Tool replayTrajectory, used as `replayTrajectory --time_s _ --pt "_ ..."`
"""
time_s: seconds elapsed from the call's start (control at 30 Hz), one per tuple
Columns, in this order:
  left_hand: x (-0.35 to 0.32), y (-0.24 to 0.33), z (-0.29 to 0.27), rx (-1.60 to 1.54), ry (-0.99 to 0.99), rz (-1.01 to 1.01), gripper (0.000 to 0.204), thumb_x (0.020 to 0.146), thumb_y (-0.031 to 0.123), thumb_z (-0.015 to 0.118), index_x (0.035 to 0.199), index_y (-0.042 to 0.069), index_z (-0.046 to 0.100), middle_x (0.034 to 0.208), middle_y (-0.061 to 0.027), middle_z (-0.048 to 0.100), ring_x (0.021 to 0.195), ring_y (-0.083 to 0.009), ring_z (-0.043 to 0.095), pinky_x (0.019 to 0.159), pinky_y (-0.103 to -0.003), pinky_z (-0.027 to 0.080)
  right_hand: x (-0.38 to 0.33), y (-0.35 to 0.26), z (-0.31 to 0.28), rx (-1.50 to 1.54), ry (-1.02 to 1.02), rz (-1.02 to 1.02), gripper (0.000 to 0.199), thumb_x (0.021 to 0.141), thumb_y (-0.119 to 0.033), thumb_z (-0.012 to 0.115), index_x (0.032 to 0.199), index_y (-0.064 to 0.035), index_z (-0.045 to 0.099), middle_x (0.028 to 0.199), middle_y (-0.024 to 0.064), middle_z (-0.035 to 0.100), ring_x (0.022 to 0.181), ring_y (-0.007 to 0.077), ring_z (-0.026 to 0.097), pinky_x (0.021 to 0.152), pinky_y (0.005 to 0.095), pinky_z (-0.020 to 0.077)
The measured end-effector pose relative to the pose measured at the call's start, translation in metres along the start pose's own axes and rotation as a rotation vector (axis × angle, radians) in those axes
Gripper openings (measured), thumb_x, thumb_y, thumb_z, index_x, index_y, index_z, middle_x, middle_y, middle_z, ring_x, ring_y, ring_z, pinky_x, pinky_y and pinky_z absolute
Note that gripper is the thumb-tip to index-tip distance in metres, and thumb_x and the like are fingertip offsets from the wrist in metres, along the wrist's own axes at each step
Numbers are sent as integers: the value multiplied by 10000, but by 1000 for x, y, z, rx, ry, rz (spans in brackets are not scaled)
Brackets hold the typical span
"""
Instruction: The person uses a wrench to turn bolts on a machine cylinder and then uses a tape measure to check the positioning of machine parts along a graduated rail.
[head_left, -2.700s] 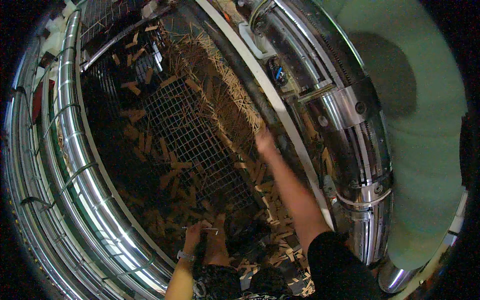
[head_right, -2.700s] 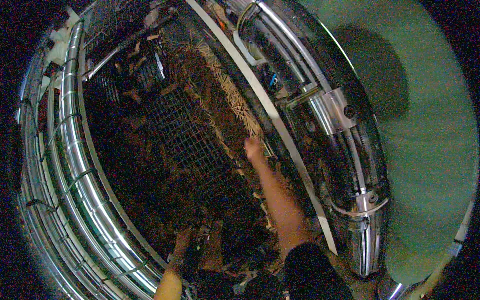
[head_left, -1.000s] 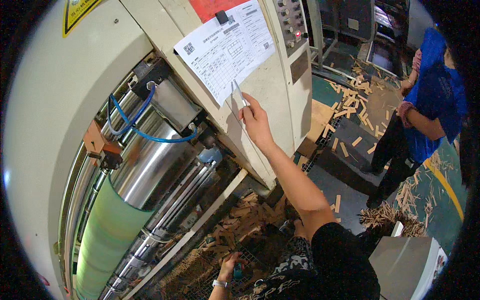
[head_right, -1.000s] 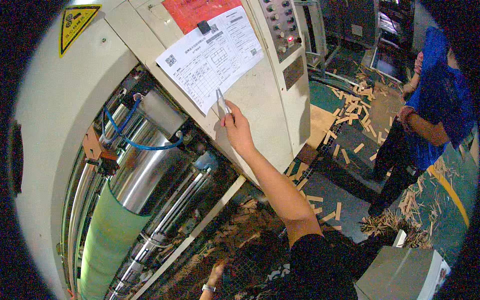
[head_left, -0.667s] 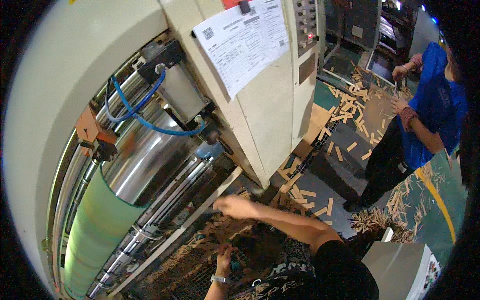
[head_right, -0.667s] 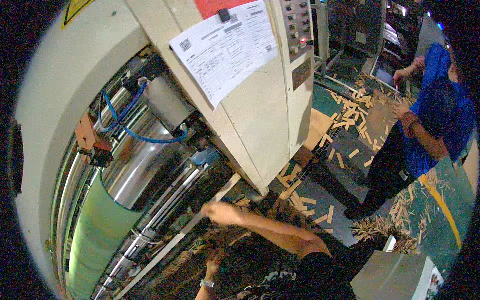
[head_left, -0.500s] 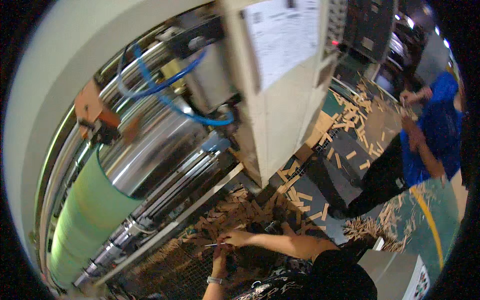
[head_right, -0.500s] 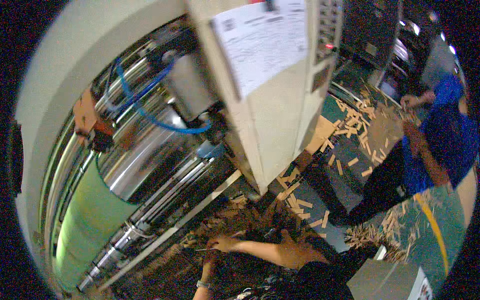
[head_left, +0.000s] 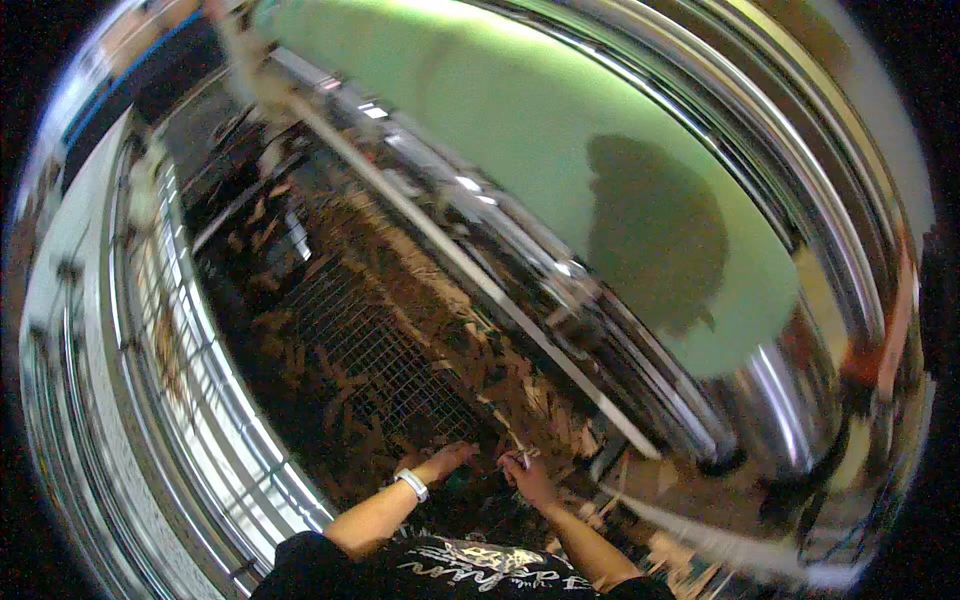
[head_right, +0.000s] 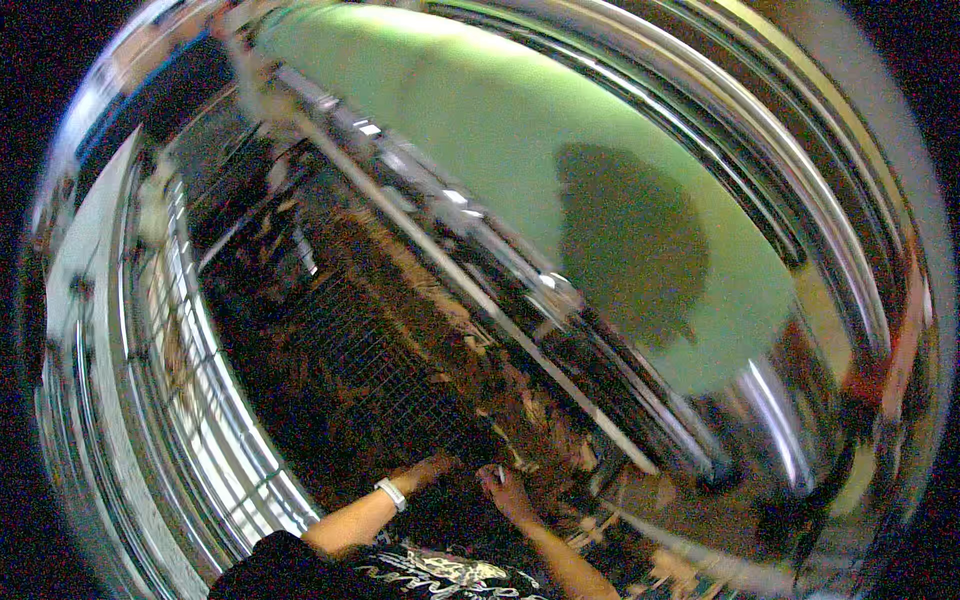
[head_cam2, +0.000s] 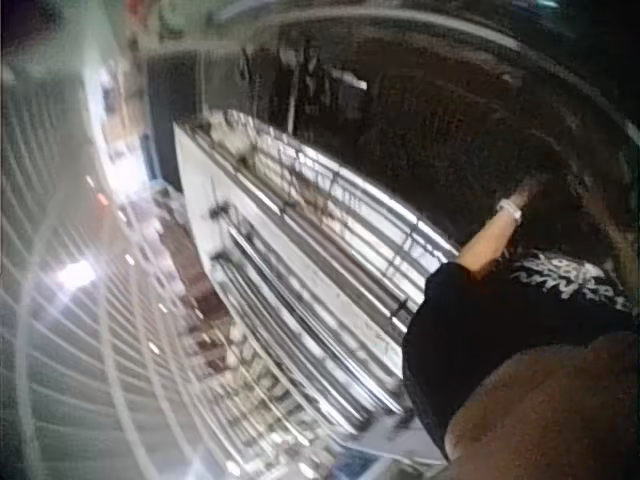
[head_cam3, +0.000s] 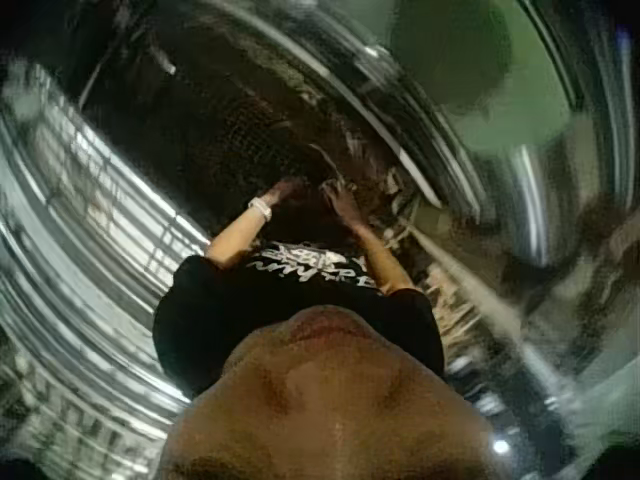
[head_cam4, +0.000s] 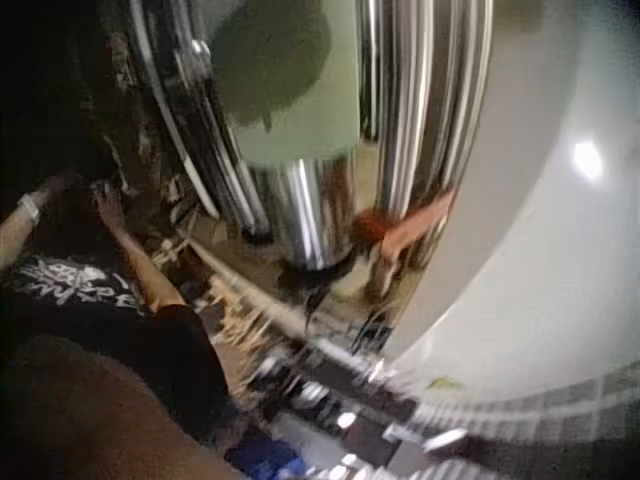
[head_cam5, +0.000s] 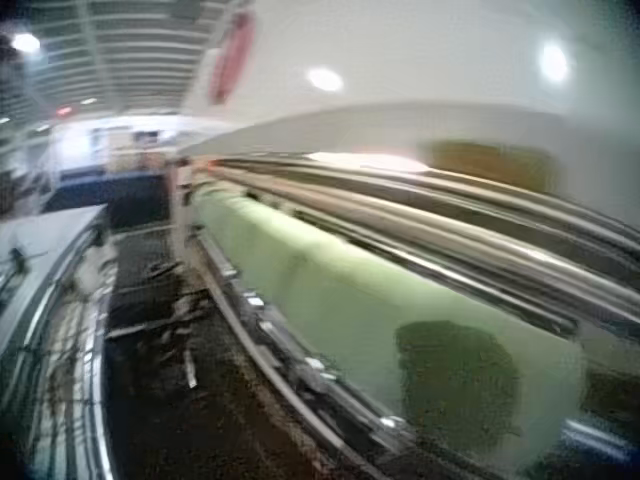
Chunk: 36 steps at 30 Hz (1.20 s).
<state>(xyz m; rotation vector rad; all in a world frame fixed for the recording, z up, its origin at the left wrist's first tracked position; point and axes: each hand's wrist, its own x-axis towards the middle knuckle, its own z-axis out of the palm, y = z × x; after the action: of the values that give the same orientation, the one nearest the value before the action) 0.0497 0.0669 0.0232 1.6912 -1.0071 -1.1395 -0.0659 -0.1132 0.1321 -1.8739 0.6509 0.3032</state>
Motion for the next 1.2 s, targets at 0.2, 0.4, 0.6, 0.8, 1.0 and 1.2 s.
replayTrajectory --time_s 0.2,0.4,0.6,0.8,1.0,1.2 --pt "-86 89 -174 -945 156 -523 549 851 455 402 1227 62 330 1020 -126 516 687 -171 555 532 -264 473 86 -131 84 -156 -306 -250 153 870 -144 463 909 -8 522 885 91 483 776 186 488 698 315 397" --pt "-111 77 -253 -671 371 -173 612 858 481 377 1254 23 287 1159 -125 441 1067 -204 415 861 -308 368 123 -241 145 -62 -463 -413 173 872 -124 438 952 18 495 773 46 491 703 120 453 654 256 393" --pt "-111 74 -338 -560 403 -127 516 893 384 349 1226 -10 331 1198 -127 436 1116 -201 411 931 -282 320 191 -324 157 -3 -610 -243 266 801 -234 597 875 12 526 682 -17 473 595 48 387 498 229 335" --pt "-111 30 -463 -580 518 -117 409 880 365 413 1072 8 471 971 -68 538 930 -162 483 823 -277 377 302 -394 198 241 -591 -182 178 776 -166 608 884 -50 528 713 -26 496 604 62 425 526 202 346" --pt "-136 -64 -610 -326 372 -476 249 812 289 546 844 43 575 741 -24 565 700 -105 498 627 -245 407 477 -401 221 293 -200 184 190 778 -233 606 835 -76 516 678 -11 469 497 76 380 429 250 323" --pt "-158 -127 -703 -488 512 -612 171 793 195 544 734 38 570 679 -22 588 599 -88 491 546 -245 399 578 -482 223 -74 -304 25 274 755 -289 623 914 -96 512 643 -6 472 554 81 437 483 243 371"
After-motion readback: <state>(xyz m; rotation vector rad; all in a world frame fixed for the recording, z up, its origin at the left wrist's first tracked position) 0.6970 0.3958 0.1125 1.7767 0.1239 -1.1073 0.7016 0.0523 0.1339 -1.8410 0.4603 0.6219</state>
